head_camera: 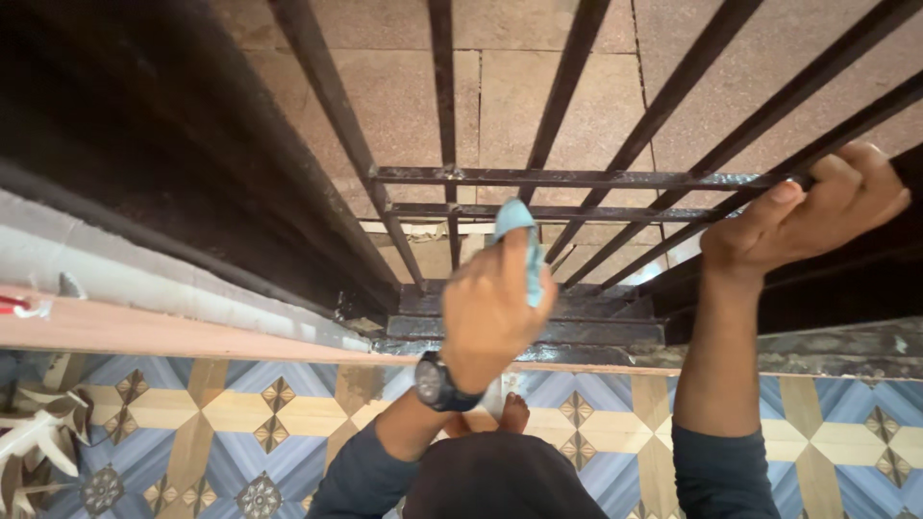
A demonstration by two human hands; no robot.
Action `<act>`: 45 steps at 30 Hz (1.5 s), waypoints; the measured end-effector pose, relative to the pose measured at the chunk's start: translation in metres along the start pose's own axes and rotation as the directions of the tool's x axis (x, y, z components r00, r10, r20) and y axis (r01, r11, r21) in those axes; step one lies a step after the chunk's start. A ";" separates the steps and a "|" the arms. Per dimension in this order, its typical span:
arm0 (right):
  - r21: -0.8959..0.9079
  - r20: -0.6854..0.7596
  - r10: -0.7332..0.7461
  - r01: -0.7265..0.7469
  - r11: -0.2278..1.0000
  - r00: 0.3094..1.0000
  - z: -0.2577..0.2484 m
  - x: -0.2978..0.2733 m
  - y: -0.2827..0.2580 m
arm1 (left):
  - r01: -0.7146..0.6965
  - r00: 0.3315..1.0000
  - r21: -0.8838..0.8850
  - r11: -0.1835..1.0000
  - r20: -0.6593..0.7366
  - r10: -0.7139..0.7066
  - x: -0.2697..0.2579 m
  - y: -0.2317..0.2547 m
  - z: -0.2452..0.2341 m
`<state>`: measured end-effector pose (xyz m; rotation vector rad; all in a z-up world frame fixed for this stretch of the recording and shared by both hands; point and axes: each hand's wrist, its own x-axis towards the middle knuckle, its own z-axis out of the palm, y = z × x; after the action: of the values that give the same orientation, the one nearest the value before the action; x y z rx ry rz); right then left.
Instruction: The person wipes the metal bars and the bottom frame of a security gate with a blue cloth.
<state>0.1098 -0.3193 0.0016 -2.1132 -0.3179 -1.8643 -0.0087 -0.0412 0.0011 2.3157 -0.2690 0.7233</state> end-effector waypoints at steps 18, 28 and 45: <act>0.086 0.065 0.002 -0.008 0.996 0.998 -0.013 0.009 -0.013 | 0.127 0.991 0.131 0.983 -0.049 -0.121 0.001 -0.006 -0.024; 0.050 0.016 0.022 -0.023 0.999 1.000 -0.007 0.009 -0.015 | 0.041 0.999 0.003 0.999 0.013 -0.041 0.003 -0.005 -0.019; 0.000 0.051 -0.003 0.003 1.000 0.999 -0.008 0.005 -0.010 | 0.071 0.985 -0.026 0.997 -0.155 -0.074 0.004 -0.036 -0.039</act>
<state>0.0993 -0.3130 0.0085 -2.1644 -0.3329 -1.8137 -0.0079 0.0114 0.0072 2.2238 -0.1202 0.8553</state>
